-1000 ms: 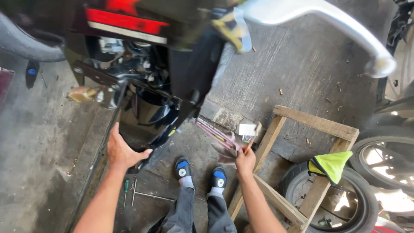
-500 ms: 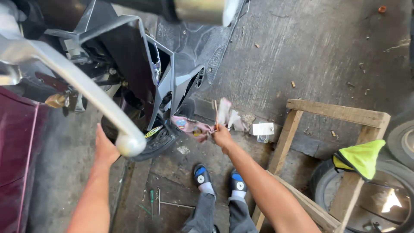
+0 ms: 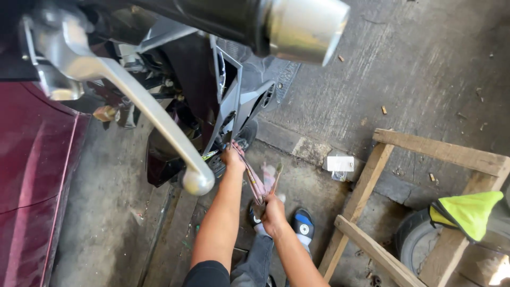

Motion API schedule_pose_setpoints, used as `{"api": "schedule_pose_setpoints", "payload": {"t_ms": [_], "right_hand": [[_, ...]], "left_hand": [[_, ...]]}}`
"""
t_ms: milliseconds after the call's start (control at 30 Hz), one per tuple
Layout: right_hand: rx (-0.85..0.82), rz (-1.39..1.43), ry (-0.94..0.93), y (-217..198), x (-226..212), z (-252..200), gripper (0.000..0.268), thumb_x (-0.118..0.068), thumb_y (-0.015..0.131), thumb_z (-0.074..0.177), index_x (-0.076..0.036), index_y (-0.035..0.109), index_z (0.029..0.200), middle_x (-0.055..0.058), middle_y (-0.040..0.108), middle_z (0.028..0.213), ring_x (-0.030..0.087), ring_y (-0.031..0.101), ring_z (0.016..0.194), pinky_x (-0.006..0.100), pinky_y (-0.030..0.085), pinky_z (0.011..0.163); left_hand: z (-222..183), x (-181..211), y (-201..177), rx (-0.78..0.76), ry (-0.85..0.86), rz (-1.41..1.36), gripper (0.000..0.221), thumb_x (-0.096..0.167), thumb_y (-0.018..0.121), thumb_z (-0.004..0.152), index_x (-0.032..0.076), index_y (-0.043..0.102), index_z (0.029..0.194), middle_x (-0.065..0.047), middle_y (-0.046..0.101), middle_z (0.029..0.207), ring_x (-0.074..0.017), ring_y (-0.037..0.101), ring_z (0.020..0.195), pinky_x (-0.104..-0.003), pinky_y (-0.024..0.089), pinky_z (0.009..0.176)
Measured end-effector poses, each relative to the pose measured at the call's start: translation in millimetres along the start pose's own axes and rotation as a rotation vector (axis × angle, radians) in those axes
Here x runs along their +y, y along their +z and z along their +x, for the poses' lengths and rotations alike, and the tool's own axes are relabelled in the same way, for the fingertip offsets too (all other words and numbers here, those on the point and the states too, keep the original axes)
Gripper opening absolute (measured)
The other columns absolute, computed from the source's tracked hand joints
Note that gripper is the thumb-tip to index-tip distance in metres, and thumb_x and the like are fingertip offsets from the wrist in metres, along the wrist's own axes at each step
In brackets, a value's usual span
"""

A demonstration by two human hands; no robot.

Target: Cleaning the front forks and internal components of a motorcycle using a cloth and a brush

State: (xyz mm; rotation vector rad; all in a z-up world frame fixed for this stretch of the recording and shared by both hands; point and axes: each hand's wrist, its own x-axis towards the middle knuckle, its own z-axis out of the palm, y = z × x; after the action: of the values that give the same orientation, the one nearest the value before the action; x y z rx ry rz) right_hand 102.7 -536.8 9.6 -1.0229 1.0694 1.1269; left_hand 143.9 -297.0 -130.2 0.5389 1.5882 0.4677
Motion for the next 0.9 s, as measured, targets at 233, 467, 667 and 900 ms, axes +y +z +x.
{"api": "schedule_pose_setpoints", "payload": {"t_ms": [233, 467, 667, 900], "right_hand": [[-0.017, 0.099, -0.153, 16, -22, -61, 0.021, -0.004, 0.05, 0.09, -0.007, 0.063, 0.106, 0.008, 0.058, 0.08, 0.02, 0.065, 0.071, 0.033, 0.053, 0.062], [-0.175, -0.053, -0.338, -29, -8, -70, 0.018, 0.0, 0.047, 0.096, -0.006, 0.063, 0.1, 0.01, 0.062, 0.087, 0.02, 0.056, 0.077, 0.033, 0.045, 0.075], [-0.096, -0.245, -0.282, -6, 9, -112, 0.045, -0.01, 0.043, 0.105, -0.008, 0.053, 0.149, 0.012, 0.063, 0.138, 0.023, 0.058, 0.12, 0.035, 0.044, 0.102], [-0.027, -0.514, -0.392, 34, 62, -66, 0.028, -0.014, 0.051, 0.105, 0.003, 0.071, 0.113, 0.014, 0.066, 0.086, 0.019, 0.053, 0.07, 0.032, 0.042, 0.059]], "left_hand": [[-217, 23, 4, -0.256, 0.442, 0.05, 0.024, 0.024, 0.053, 0.105, 0.012, 0.055, 0.084, 0.0, 0.05, 0.07, -0.0079, 0.05, 0.061, -0.019, 0.041, 0.053], [-248, -61, -111, -0.328, 0.295, 0.591, 0.022, 0.031, 0.053, 0.095, 0.012, 0.052, 0.084, -0.011, 0.055, 0.075, -0.0232, 0.052, 0.067, -0.035, 0.043, 0.062], [-293, -17, -149, -0.72, 0.312, 1.232, 0.049, 0.019, 0.046, 0.091, 0.013, 0.044, 0.139, -0.02, 0.066, 0.126, -0.0406, 0.065, 0.108, -0.05, 0.049, 0.09], [-306, 186, -198, -1.191, 0.145, 1.078, 0.022, 0.013, 0.059, 0.088, 0.004, 0.069, 0.106, 0.01, 0.068, 0.101, -0.0121, 0.053, 0.087, -0.024, 0.046, 0.086]]}}
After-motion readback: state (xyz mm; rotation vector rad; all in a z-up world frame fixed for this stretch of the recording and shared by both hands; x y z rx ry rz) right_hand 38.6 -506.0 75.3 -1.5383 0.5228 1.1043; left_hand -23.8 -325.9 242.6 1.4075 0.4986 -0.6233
